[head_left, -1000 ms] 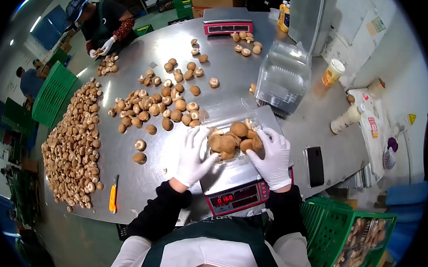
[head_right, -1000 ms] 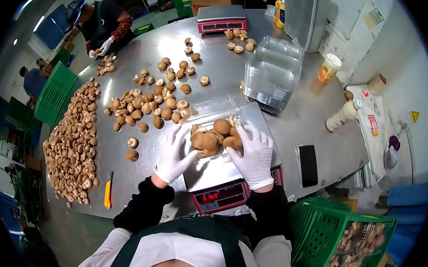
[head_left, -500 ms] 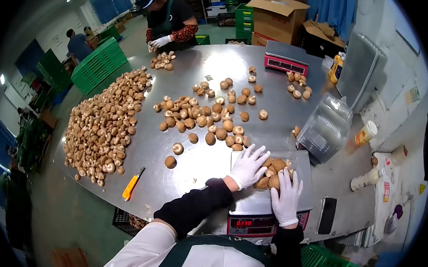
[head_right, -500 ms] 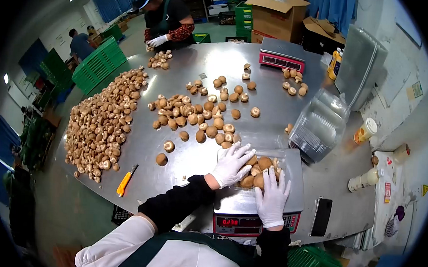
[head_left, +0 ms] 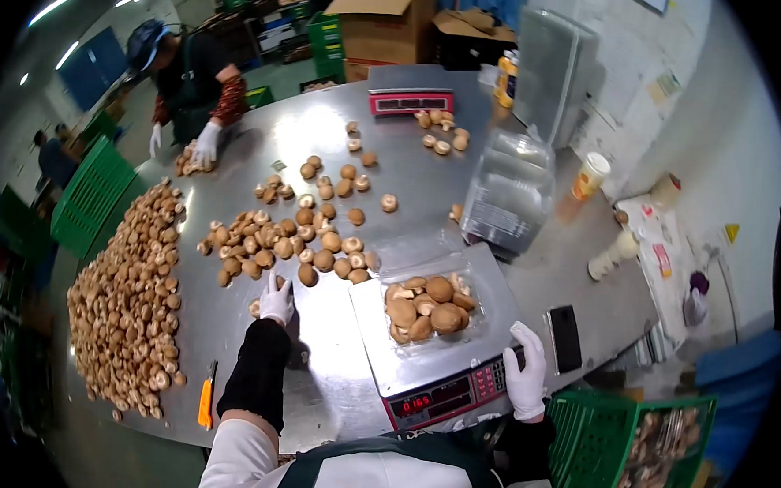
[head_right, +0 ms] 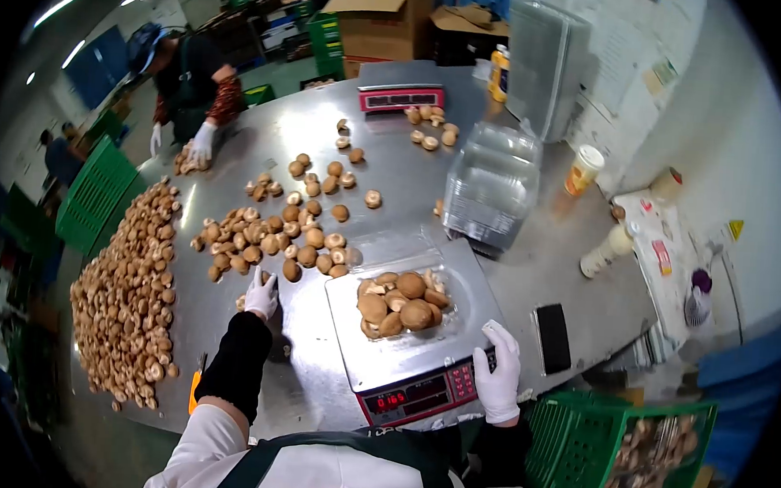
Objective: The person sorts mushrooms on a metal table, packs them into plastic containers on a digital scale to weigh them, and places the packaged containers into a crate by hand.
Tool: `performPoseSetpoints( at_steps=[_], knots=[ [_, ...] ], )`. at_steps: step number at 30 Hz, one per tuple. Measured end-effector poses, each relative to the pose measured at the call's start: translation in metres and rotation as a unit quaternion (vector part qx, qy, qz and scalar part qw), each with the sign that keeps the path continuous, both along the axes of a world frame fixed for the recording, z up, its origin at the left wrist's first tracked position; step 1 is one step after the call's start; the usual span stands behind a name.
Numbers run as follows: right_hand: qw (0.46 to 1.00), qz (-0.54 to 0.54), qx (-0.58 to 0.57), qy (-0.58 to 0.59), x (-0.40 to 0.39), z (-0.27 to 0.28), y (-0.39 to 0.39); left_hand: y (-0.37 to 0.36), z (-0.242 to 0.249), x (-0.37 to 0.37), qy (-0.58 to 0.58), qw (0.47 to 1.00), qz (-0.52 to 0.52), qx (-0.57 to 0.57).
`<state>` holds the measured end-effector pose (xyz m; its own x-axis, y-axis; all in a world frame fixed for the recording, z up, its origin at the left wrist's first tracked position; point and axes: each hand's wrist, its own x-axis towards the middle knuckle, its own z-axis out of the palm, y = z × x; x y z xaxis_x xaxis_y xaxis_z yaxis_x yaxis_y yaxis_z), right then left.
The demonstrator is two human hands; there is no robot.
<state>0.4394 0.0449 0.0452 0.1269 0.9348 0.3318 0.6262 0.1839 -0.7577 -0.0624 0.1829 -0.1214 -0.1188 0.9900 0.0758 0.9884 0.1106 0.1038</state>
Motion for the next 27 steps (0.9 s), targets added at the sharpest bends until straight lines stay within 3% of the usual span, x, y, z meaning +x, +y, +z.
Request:
performPoseSetpoints(
  at_steps=[2,4,5,7,8,10,13,14,16,17,21,22,24,26,27],
  knots=[
    [1.0,-0.016,-0.001,0.005,0.002,-0.002,-0.005,0.002,0.004,0.005,-0.038,0.998,0.054,-0.001],
    [1.0,-0.019,0.007,0.017,0.003,-0.001,-0.009,0.008,0.008,0.008,-0.114,0.991,0.038,0.054],
    [1.0,-0.017,0.009,0.016,0.006,-0.003,-0.011,0.012,0.022,0.025,-0.199,0.969,0.047,0.135],
    [1.0,-0.021,0.013,0.017,0.008,-0.008,-0.01,0.01,0.076,0.077,-0.307,0.921,-0.044,0.236],
    [1.0,-0.021,0.008,0.016,0.007,-0.008,-0.008,0.002,0.107,0.106,-0.316,0.906,-0.126,0.253],
    [1.0,-0.018,0.006,0.015,0.003,-0.006,-0.001,-0.02,0.151,0.16,-0.388,0.87,-0.192,0.238],
    [0.999,-0.001,-0.001,0.044,-0.008,0.0,0.018,-0.037,0.167,0.207,-0.32,0.869,-0.318,0.204],
    [0.999,0.001,0.007,0.044,-0.01,0.0,0.026,-0.039,0.17,0.216,-0.286,0.872,-0.375,0.132],
    [0.996,0.037,0.006,0.079,-0.011,0.002,0.043,-0.047,0.166,0.224,-0.143,0.917,-0.364,0.081],
    [0.995,0.044,0.008,0.091,-0.012,0.005,0.051,-0.048,0.168,0.219,-0.125,0.924,-0.362,0.027],
    [0.994,0.068,0.055,0.065,-0.003,0.01,0.098,-0.061,0.179,0.198,-0.403,0.872,-0.262,0.096],
    [0.99,0.074,0.043,0.109,-0.002,0.007,0.112,-0.067,0.178,0.191,-0.397,0.873,-0.265,0.097],
    [0.977,0.088,0.012,0.196,-0.001,-0.001,0.139,-0.083,0.172,0.178,-0.467,0.863,-0.168,0.091],
    [0.977,0.114,0.017,0.179,-0.002,-0.007,0.167,-0.097,0.167,0.177,-0.497,0.857,-0.115,0.078],
    [0.974,0.115,-0.029,0.194,-0.007,-0.014,0.181,-0.105,0.165,0.182,-0.528,0.843,-0.102,0.003]
  ],
)
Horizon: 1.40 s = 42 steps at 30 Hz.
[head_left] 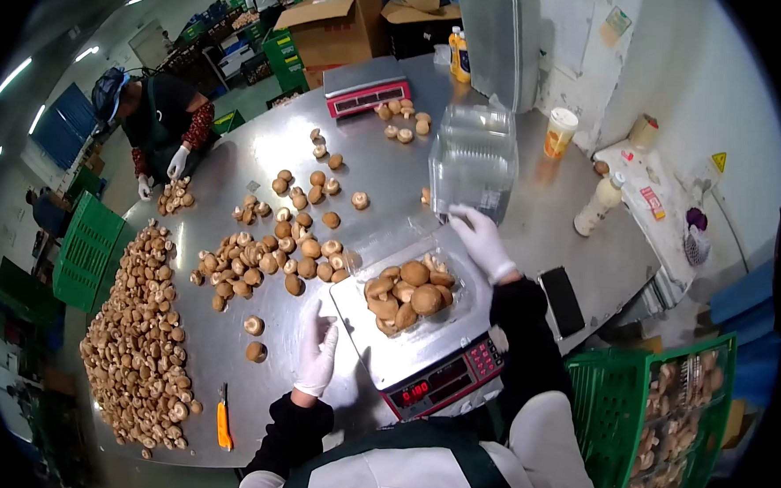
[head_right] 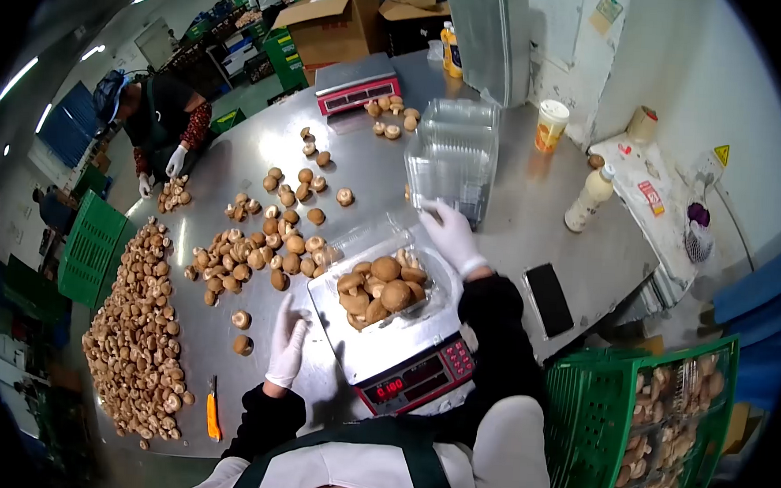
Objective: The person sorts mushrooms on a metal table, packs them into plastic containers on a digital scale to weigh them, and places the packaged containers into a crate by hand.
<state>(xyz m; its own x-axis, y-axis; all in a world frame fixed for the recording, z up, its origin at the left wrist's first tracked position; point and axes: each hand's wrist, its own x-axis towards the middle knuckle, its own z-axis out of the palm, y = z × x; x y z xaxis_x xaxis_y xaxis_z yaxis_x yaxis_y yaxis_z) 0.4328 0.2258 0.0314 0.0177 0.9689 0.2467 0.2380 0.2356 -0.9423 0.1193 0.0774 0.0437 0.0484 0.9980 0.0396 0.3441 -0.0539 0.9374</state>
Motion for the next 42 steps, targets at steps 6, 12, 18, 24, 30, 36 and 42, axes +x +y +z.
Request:
performPoseSetpoints(
  at_steps=[6,12,18,24,30,36,42],
  knots=[
    [0.988,0.073,-0.133,0.042,-0.029,-0.038,0.045,-0.013,-0.044,0.042,-0.232,0.952,-0.019,-0.198],
    [0.95,0.186,-0.138,0.207,-0.003,0.008,-0.045,-0.006,-0.041,0.007,-0.331,0.907,0.011,-0.258],
    [0.952,0.089,-0.245,0.16,-0.016,-0.028,-0.125,-0.014,-0.037,0.002,-0.299,0.927,-0.042,-0.222],
    [0.945,0.03,-0.187,0.267,-0.033,-0.054,-0.159,0.023,-0.119,-0.039,-0.315,0.93,-0.155,-0.111],
    [0.985,-0.019,-0.044,0.166,-0.016,-0.042,-0.228,-0.003,-0.068,-0.01,-0.144,0.956,-0.249,-0.064],
    [0.943,-0.224,0.212,-0.126,0.008,-0.008,-0.298,-0.015,-0.033,0.067,0.012,0.914,-0.385,0.132],
    [0.933,-0.202,0.19,0.23,0.009,-0.004,-0.354,-0.035,-0.021,0.114,-0.084,0.854,-0.493,0.14]
  ],
)
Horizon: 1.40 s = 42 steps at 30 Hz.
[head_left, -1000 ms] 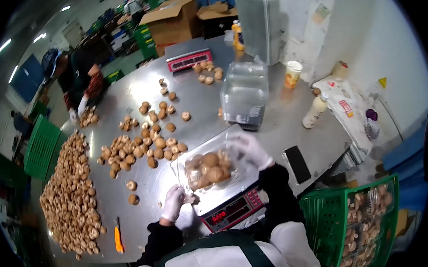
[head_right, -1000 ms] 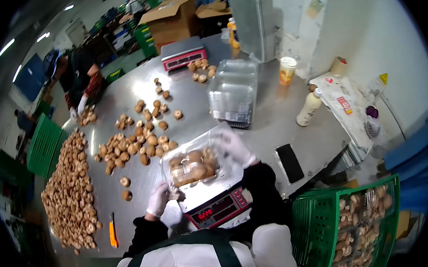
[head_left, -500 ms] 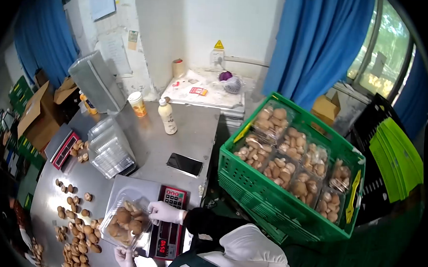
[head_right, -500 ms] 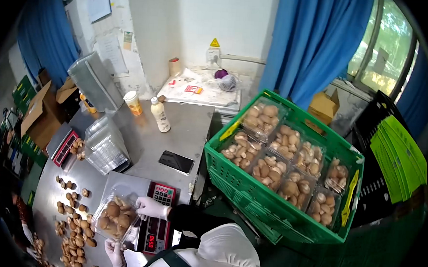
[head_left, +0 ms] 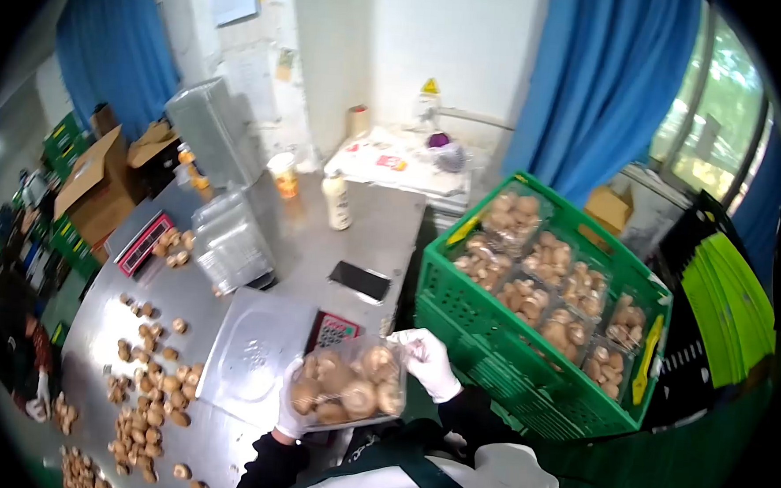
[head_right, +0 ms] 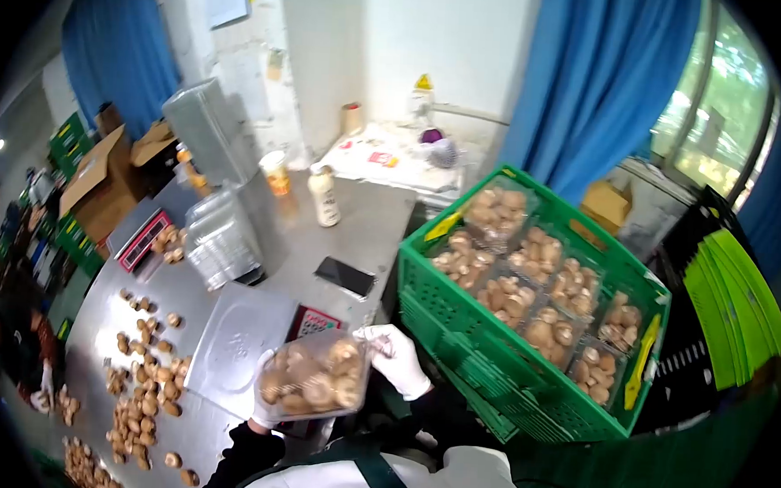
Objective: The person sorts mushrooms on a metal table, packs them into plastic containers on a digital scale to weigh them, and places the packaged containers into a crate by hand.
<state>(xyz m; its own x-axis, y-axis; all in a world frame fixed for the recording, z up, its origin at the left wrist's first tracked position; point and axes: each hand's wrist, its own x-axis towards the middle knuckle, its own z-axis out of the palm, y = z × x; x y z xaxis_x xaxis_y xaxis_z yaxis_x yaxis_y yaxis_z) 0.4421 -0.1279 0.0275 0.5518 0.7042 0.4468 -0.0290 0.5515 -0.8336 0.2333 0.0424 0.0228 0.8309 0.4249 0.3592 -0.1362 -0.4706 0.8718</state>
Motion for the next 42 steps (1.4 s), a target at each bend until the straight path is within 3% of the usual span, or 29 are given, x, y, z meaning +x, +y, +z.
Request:
performPoseSetpoints(
  at_steps=[1,3,4,5,6,7,9,10,11,12,13,14,15,17,18,19,21,22,23,25,26,27,31,34,35,39,42],
  knots=[
    [0.997,0.038,0.017,0.068,-0.007,0.018,-0.011,-0.013,0.006,0.015,-0.061,0.982,-0.034,-0.174],
    [0.994,0.1,-0.04,0.018,-0.016,0.035,-0.037,-0.038,0.009,0.026,0.035,0.987,-0.09,0.131],
    [0.992,0.078,-0.074,0.071,-0.024,0.016,-0.048,-0.045,0.01,0.034,0.073,0.974,-0.197,0.087],
    [0.985,0.059,-0.104,0.125,-0.024,0.004,-0.058,-0.061,0.022,0.039,0.095,0.953,-0.261,-0.124],
    [0.977,0.031,-0.05,0.204,-0.021,0.026,-0.069,-0.077,0.035,0.043,0.112,0.892,-0.284,-0.333],
    [0.96,0.009,0.009,0.28,-0.015,0.055,-0.075,-0.068,0.03,0.053,0.113,0.926,-0.349,-0.091],
    [0.978,-0.06,-0.023,0.197,0.033,0.076,-0.107,-0.076,0.055,0.052,0.092,0.939,-0.322,-0.08],
    [0.952,-0.151,0.007,0.265,0.038,0.119,-0.115,-0.069,0.048,0.051,0.118,0.936,-0.32,-0.081],
    [0.957,-0.185,-0.003,0.223,0.061,0.133,-0.131,-0.064,0.042,0.049,0.126,0.939,-0.297,-0.121],
    [0.946,-0.228,-0.067,0.22,0.103,0.117,-0.157,-0.059,0.035,0.046,0.134,0.943,-0.264,-0.154],
    [0.933,-0.308,-0.114,0.144,0.131,0.124,-0.168,-0.053,0.027,0.041,0.141,0.945,-0.229,-0.188],
    [0.916,-0.376,-0.08,0.117,0.17,0.107,-0.177,-0.045,0.005,0.039,0.116,0.953,-0.212,-0.184],
    [0.855,-0.479,-0.14,0.139,0.198,0.099,-0.186,-0.047,0.017,0.034,0.113,0.946,-0.187,-0.241],
    [0.877,-0.428,-0.142,0.164,0.242,0.084,-0.201,-0.044,0.0,0.024,0.091,0.907,-0.144,-0.384],
    [0.852,-0.463,-0.18,0.162,0.277,0.059,-0.209,-0.041,-0.009,0.023,0.083,0.915,-0.14,-0.369],
    [0.824,-0.497,-0.218,0.16,0.302,0.039,-0.211,-0.04,-0.009,0.018,0.101,0.893,-0.113,-0.423],
    [0.763,-0.565,-0.295,0.106,0.315,0.034,-0.197,-0.038,0.0,0.01,0.103,0.919,-0.079,-0.372],
    [0.671,-0.637,-0.378,0.031,0.318,0.038,-0.189,-0.034,-0.016,0.006,0.074,0.957,-0.065,-0.272],
    [0.563,-0.692,-0.45,-0.046,0.321,0.041,-0.18,-0.038,-0.031,0.0,-0.016,0.996,-0.036,-0.084],
    [0.419,-0.716,-0.535,-0.16,0.286,0.094,-0.162,-0.034,-0.024,-0.015,0.051,0.935,0.013,-0.35],
    [0.395,-0.713,-0.529,-0.235,0.28,0.107,-0.156,-0.023,-0.061,-0.024,-0.035,0.999,0.013,-0.016],
    [0.37,-0.706,-0.517,-0.312,0.279,0.118,-0.15,-0.018,-0.063,-0.028,-0.034,0.999,0.034,-0.017],
    [0.582,-0.572,-0.335,-0.471,0.248,0.155,-0.052,-0.014,-0.04,-0.052,0.083,0.976,0.063,-0.19],
    [0.749,-0.318,-0.214,-0.54,0.2,0.167,0.055,-0.021,-0.012,-0.073,0.091,0.933,0.122,-0.325],
    [0.786,-0.233,-0.185,-0.542,0.181,0.165,0.09,-0.025,-0.004,-0.076,0.102,0.941,0.143,-0.29],
    [0.803,-0.018,-0.112,-0.585,0.102,0.148,0.224,-0.037,0.0,-0.098,0.074,0.93,0.243,-0.265],
    [0.759,0.055,-0.071,-0.645,0.058,0.123,0.318,-0.049,-0.003,-0.122,0.117,0.91,0.306,-0.252]
  ],
)
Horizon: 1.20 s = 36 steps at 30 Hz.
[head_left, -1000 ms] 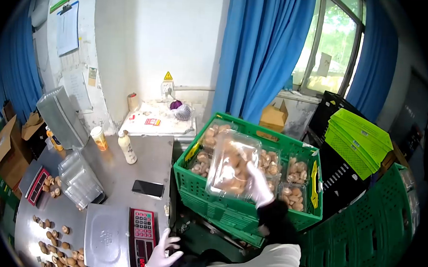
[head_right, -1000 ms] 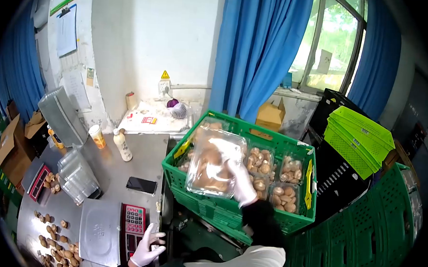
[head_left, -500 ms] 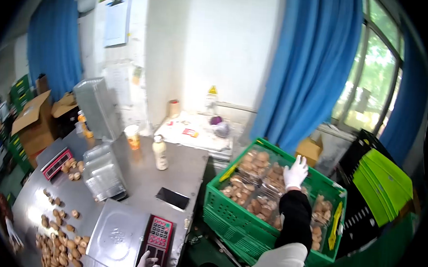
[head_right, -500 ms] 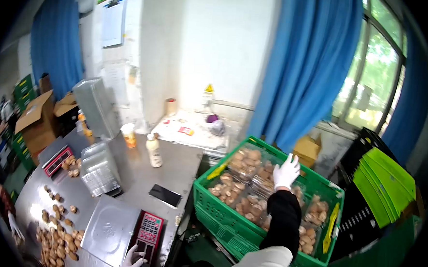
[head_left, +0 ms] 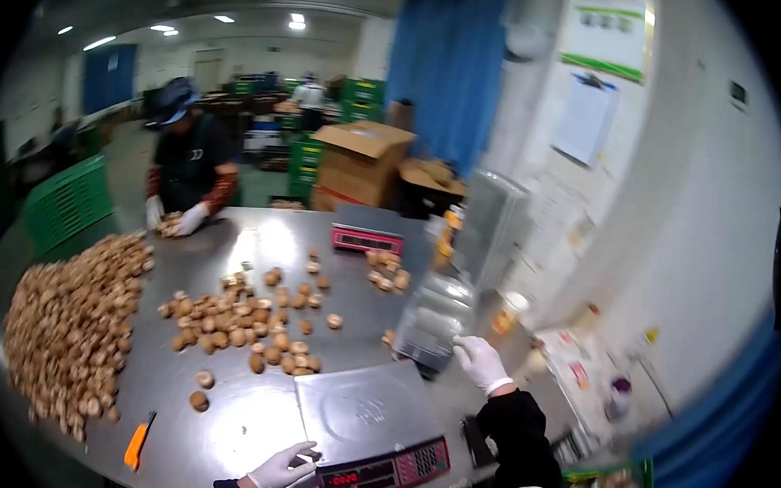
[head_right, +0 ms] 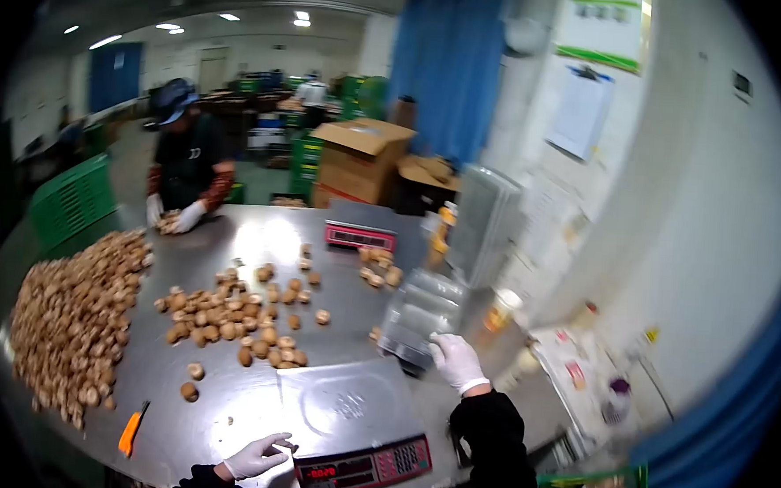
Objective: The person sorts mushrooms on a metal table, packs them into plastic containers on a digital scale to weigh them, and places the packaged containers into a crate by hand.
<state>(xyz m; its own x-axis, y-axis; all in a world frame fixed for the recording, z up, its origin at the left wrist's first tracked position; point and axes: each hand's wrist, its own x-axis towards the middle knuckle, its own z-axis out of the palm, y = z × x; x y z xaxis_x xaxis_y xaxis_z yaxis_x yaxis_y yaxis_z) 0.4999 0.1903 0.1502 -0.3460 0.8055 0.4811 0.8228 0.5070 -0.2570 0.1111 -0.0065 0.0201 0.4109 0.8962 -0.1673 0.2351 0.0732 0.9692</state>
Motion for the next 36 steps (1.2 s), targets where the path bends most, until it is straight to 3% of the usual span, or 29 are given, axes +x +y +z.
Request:
performPoseSetpoints(
  at_steps=[1,4,5,7,11,12,13,15,17,18,20,22,23,25,29,33,36],
  knots=[
    [0.999,0.036,0.002,-0.003,-0.011,-0.012,0.03,-0.007,-0.001,-0.009,-0.003,0.999,0.036,0.002],
    [0.995,-0.075,0.044,-0.047,-0.023,-0.061,0.112,-0.031,-0.002,-0.033,0.043,0.986,0.161,0.01],
    [0.991,-0.121,0.027,-0.057,-0.024,-0.073,0.132,-0.039,0.002,-0.039,0.058,0.978,0.2,-0.016],
    [0.981,-0.142,-0.115,-0.065,-0.014,-0.098,0.169,-0.056,-0.009,-0.054,0.068,0.961,0.264,-0.054],
    [0.993,-0.028,-0.076,0.082,-0.019,-0.093,0.157,-0.094,-0.051,-0.072,0.017,0.926,0.367,-0.086],
    [0.986,-0.022,-0.117,0.115,-0.014,-0.095,0.159,-0.101,-0.053,-0.073,-0.022,0.918,0.381,-0.108],
    [0.976,-0.02,-0.162,0.144,-0.008,-0.096,0.16,-0.106,-0.06,-0.075,0.036,0.918,0.388,-0.067],
    [0.98,-0.016,-0.142,0.136,0.005,-0.104,0.168,-0.111,-0.063,-0.073,0.084,0.92,0.382,-0.028],
    [0.976,-0.025,-0.163,0.141,0.026,-0.129,0.188,-0.111,-0.05,-0.07,0.049,0.921,0.383,-0.052],
    [0.991,-0.013,-0.052,0.118,0.013,-0.118,0.175,-0.108,-0.049,-0.073,0.056,0.919,0.387,-0.049],
    [0.956,-0.026,-0.049,0.29,0.002,-0.103,0.162,-0.11,-0.044,-0.071,0.067,0.913,0.4,-0.043],
    [0.928,-0.136,0.072,0.34,0.002,-0.081,0.15,-0.111,-0.041,-0.074,0.068,0.906,0.415,-0.044],
    [0.914,-0.119,0.062,0.384,-0.013,-0.057,0.123,-0.112,-0.041,-0.077,0.064,0.904,0.42,-0.05],
    [0.941,-0.064,0.097,0.319,-0.023,-0.047,0.081,-0.114,-0.037,-0.084,0.107,0.907,0.404,-0.053],
    [0.976,0.163,0.053,0.138,-0.076,-0.047,-0.04,-0.107,-0.048,-0.096,0.119,0.901,0.416,-0.025],
    [0.98,0.197,-0.031,-0.005,-0.092,-0.086,-0.105,-0.092,-0.068,-0.113,0.176,0.907,0.383,0.003],
    [0.976,0.195,-0.095,-0.01,-0.101,-0.097,-0.136,-0.075,-0.088,-0.131,0.225,0.891,0.39,0.056]
  ],
)
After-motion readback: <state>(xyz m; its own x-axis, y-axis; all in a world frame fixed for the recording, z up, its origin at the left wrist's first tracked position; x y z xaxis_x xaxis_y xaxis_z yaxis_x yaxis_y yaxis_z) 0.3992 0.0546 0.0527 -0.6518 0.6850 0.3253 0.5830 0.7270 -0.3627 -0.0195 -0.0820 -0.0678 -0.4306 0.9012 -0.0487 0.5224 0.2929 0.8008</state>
